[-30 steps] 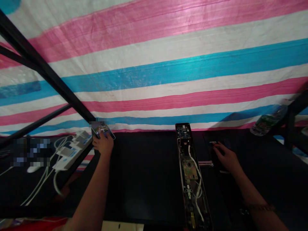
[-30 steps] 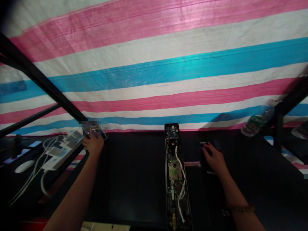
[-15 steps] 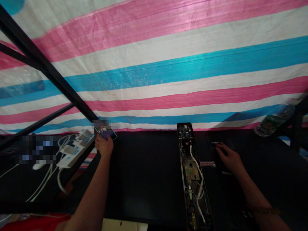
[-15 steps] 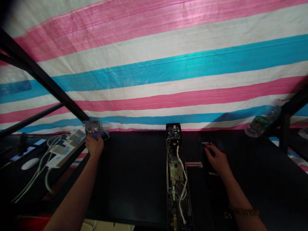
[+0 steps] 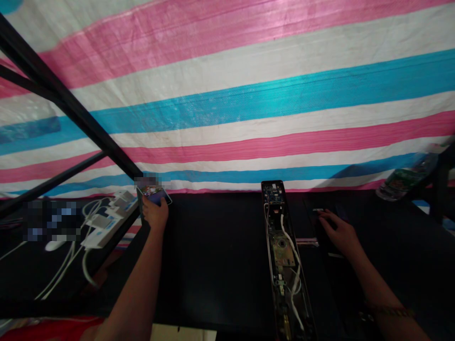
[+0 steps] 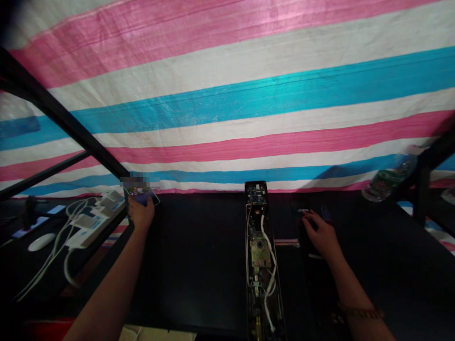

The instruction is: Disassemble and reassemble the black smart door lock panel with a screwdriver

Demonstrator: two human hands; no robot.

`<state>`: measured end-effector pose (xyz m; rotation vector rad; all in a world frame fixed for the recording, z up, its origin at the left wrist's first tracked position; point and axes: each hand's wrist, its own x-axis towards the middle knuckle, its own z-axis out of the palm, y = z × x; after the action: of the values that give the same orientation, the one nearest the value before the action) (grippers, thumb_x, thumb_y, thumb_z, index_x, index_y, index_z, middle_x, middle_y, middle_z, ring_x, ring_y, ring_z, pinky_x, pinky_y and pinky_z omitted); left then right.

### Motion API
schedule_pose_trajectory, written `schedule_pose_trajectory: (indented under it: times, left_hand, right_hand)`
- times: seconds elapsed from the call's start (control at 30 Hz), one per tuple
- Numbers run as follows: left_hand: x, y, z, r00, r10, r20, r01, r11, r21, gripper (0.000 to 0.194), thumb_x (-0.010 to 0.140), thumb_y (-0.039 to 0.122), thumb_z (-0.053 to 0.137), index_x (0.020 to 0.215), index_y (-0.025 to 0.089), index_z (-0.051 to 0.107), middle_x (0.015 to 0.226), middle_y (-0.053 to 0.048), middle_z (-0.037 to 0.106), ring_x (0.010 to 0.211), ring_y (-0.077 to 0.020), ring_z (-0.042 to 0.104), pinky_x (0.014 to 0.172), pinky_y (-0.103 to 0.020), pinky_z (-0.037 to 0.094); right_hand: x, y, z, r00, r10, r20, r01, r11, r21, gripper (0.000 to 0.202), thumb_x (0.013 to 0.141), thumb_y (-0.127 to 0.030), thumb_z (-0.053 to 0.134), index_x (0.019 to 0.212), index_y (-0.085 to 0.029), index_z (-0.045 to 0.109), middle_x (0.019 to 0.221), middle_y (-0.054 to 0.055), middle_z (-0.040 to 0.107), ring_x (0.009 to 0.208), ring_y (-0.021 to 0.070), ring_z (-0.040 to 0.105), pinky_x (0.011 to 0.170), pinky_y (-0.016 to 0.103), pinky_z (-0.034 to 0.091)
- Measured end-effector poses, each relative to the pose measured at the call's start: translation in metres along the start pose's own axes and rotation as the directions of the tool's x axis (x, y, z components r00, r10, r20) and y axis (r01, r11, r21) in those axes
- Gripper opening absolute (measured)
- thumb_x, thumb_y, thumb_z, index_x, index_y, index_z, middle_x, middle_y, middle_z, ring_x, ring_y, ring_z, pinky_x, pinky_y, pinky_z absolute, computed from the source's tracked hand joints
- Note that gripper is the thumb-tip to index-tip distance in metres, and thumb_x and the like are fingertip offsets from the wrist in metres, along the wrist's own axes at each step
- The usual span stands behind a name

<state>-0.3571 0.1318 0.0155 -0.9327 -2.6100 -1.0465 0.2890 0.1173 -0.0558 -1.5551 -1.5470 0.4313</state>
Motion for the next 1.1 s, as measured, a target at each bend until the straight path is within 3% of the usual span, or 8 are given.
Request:
schedule_pose_trajectory:
  times: [0.23, 0.43, 0.67, 0.9, 1.1]
  left_hand:
    - [-0.002, 0.004, 0.003, 1.000, -0.019, -0.010, 0.020, 0.999, 0.031, 0.081, 0.093, 0.040, 0.057, 0.157, 0.007, 0.022, 0.142, -0.033, 0.049, 0.128, -0.0483, 0.054, 0.102, -0.067, 0.044]
    - [-0.003, 0.004, 0.002, 1.000, -0.017, -0.019, 0.017, 0.999, 0.035, 0.085, 0.094, 0.040, 0.056, 0.160, 0.009, 0.012, 0.142, -0.032, 0.050, 0.128, -0.0463, 0.054, 0.103, -0.065, 0.044]
    - [-0.007, 0.008, 0.003, 1.000, 0.011, -0.025, -0.010, 1.000, 0.029, 0.072, 0.096, 0.043, 0.055, 0.157, 0.013, 0.031, 0.144, -0.030, 0.047, 0.130, -0.0478, 0.051, 0.102, -0.068, 0.043]
    - [-0.018, 0.017, -0.002, 0.993, 0.082, -0.080, -0.079, 0.996, 0.030, 0.068, 0.095, 0.047, 0.058, 0.153, 0.016, 0.042, 0.160, -0.030, 0.027, 0.138, -0.0502, 0.041, 0.106, -0.069, 0.039]
    - [-0.014, 0.009, -0.003, 0.991, 0.071, -0.116, -0.070, 0.997, 0.015, 0.072, 0.094, 0.045, 0.059, 0.156, 0.017, 0.035, 0.154, -0.027, 0.038, 0.137, -0.0472, 0.044, 0.106, -0.067, 0.042]
  right_hand:
    - [0.000, 0.002, 0.001, 1.000, -0.021, -0.008, 0.021, 1.000, 0.006, 0.031, 0.081, -0.053, 0.058, 0.090, -0.028, 0.074, 0.112, 0.005, 0.079, 0.123, 0.0305, 0.066, 0.106, 0.045, 0.051]
    - [0.001, -0.001, -0.001, 1.000, -0.005, -0.005, 0.004, 1.000, -0.016, 0.034, 0.080, -0.055, 0.056, 0.088, -0.027, 0.074, 0.113, 0.006, 0.078, 0.121, 0.0316, 0.067, 0.105, 0.044, 0.052]
    - [0.000, -0.002, -0.001, 1.000, 0.008, 0.006, -0.008, 1.000, -0.021, 0.035, 0.080, -0.055, 0.056, 0.090, -0.027, 0.074, 0.116, 0.006, 0.078, 0.122, 0.0317, 0.067, 0.106, 0.047, 0.051]
    - [0.001, 0.004, 0.000, 1.000, -0.016, 0.006, 0.017, 1.000, -0.022, 0.032, 0.082, -0.053, 0.056, 0.090, -0.028, 0.074, 0.113, 0.004, 0.078, 0.120, 0.0308, 0.068, 0.106, 0.046, 0.051]
    - [0.001, 0.006, 0.002, 1.000, -0.020, -0.006, 0.020, 1.000, -0.010, 0.034, 0.081, -0.054, 0.056, 0.089, -0.026, 0.074, 0.114, 0.007, 0.078, 0.119, 0.0323, 0.068, 0.106, 0.047, 0.051]
